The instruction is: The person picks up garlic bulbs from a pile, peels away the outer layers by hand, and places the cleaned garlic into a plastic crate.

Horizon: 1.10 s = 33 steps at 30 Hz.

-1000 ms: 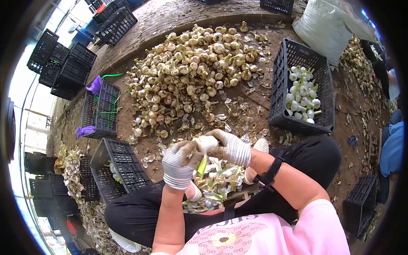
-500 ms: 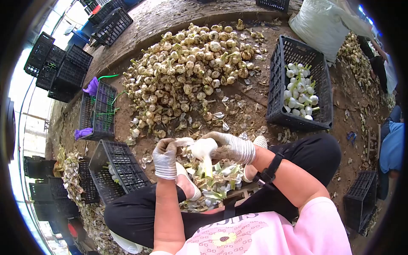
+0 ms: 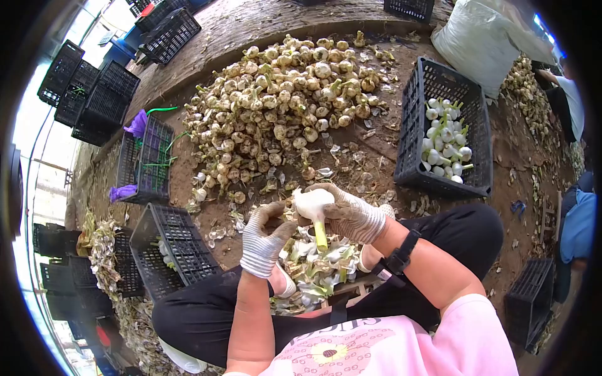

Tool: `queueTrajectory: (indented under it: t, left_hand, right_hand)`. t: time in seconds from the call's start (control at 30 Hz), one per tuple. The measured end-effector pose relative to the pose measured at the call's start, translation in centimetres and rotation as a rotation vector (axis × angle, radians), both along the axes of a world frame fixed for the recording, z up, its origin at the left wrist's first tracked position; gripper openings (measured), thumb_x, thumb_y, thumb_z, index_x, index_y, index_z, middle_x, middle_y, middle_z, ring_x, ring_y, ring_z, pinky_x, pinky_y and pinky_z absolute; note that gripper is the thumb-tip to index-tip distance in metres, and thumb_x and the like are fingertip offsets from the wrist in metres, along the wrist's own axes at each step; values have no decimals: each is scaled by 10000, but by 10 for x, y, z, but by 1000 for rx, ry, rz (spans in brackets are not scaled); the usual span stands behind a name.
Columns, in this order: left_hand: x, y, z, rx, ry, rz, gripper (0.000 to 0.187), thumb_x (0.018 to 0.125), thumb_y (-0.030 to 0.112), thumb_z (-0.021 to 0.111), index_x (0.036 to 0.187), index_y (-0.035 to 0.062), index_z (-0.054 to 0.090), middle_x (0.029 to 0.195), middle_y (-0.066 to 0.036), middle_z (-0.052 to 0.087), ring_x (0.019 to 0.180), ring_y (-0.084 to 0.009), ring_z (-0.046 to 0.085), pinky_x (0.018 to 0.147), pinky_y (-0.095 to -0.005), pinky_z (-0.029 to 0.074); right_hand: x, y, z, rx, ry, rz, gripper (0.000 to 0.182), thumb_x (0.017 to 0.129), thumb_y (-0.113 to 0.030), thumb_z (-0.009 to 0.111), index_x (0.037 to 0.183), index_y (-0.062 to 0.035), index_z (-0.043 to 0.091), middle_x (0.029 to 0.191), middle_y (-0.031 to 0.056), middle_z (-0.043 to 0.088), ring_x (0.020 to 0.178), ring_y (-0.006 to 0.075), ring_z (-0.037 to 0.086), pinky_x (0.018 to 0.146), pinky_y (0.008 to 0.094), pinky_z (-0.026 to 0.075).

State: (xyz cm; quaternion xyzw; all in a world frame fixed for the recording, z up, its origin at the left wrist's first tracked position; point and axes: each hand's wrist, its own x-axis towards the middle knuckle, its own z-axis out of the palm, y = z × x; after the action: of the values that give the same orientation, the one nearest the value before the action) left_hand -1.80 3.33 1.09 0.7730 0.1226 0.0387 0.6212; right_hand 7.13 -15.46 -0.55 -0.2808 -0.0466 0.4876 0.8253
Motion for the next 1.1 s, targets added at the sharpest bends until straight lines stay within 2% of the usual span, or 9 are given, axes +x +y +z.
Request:
queueTrajectory:
  t: [0.17, 0.27, 0.4, 0.5, 0.73, 0.83, 0.97, 1.0, 1.1]
  left_hand:
    - [5, -20, 17, 323, -164, 65, 339, 684, 74, 728, 992, 3, 607, 877, -81, 599, 736, -148, 576, 665, -267, 480]
    - [6, -28, 24, 604, -328, 99, 272, 657, 52, 713, 911, -3, 634, 804, -124, 613, 712, -228, 597, 641, -311, 476]
    - [6, -30, 25, 729, -312, 106, 213, 692, 53, 689, 891, -6, 640, 812, -133, 625, 697, -235, 605, 640, -307, 477]
    - [7, -34, 31, 440, -179, 117, 212, 716, 61, 675, 911, -12, 638, 794, -135, 626, 703, -235, 609, 640, -302, 475]
    - [10, -34, 17, 540, -261, 148, 142, 754, 21, 631, 889, -22, 640, 751, -120, 620, 662, -177, 602, 580, -281, 466]
    - [12, -32, 9, 375, -229, 201, 81, 778, 8, 601, 842, -35, 627, 736, -87, 613, 651, -128, 589, 556, -260, 457]
    - [15, -27, 14, -544, 26, 333, 78, 802, 31, 575, 858, -20, 595, 726, -29, 597, 631, -63, 525, 566, -206, 433]
    - [16, -21, 11, -524, 55, 297, 86, 800, 29, 579, 875, -13, 582, 735, -26, 596, 617, -53, 509, 557, -193, 422]
    - [10, -22, 17, -377, 57, 241, 78, 801, 34, 577, 867, -8, 585, 728, -19, 591, 613, -47, 507, 544, -187, 412]
  right_hand:
    - [-1, 0, 1, 23, 36, 9, 621, 763, -212, 695, 1261, -99, 342, 1178, 118, 469, 1063, 235, 516, 862, 360, 484]
    - [-5, 4, 6, -79, -99, 16, 636, 750, -261, 708, 1250, -100, 350, 1179, 107, 465, 1057, 217, 512, 863, 345, 484]
    - [-9, 10, 1, -148, -192, -76, 690, 710, -270, 743, 1250, -84, 356, 1182, 112, 477, 1050, 210, 508, 865, 338, 465]
    - [-9, 9, 2, -236, -308, -107, 678, 706, -271, 747, 1236, -84, 367, 1168, 98, 484, 1050, 189, 498, 866, 324, 450]
    - [-12, 10, 12, -320, -394, -146, 692, 690, -283, 760, 1226, -88, 368, 1160, 87, 479, 1040, 167, 496, 885, 302, 433]
    - [-11, 8, 5, -244, -330, -111, 699, 691, -267, 761, 1234, -92, 358, 1172, 102, 471, 1062, 185, 493, 899, 306, 431]
    - [-9, 8, 14, -30, -118, -63, 718, 690, -245, 761, 1252, -94, 340, 1183, 134, 463, 1117, 237, 476, 919, 338, 434]
    - [-6, 5, 19, 1, -66, -39, 752, 677, -256, 769, 1266, -98, 329, 1192, 151, 451, 1127, 268, 475, 913, 364, 448]
    - [-5, 5, 17, 76, 92, -25, 773, 670, -223, 770, 1291, -104, 326, 1199, 128, 453, 1069, 232, 516, 857, 359, 492]
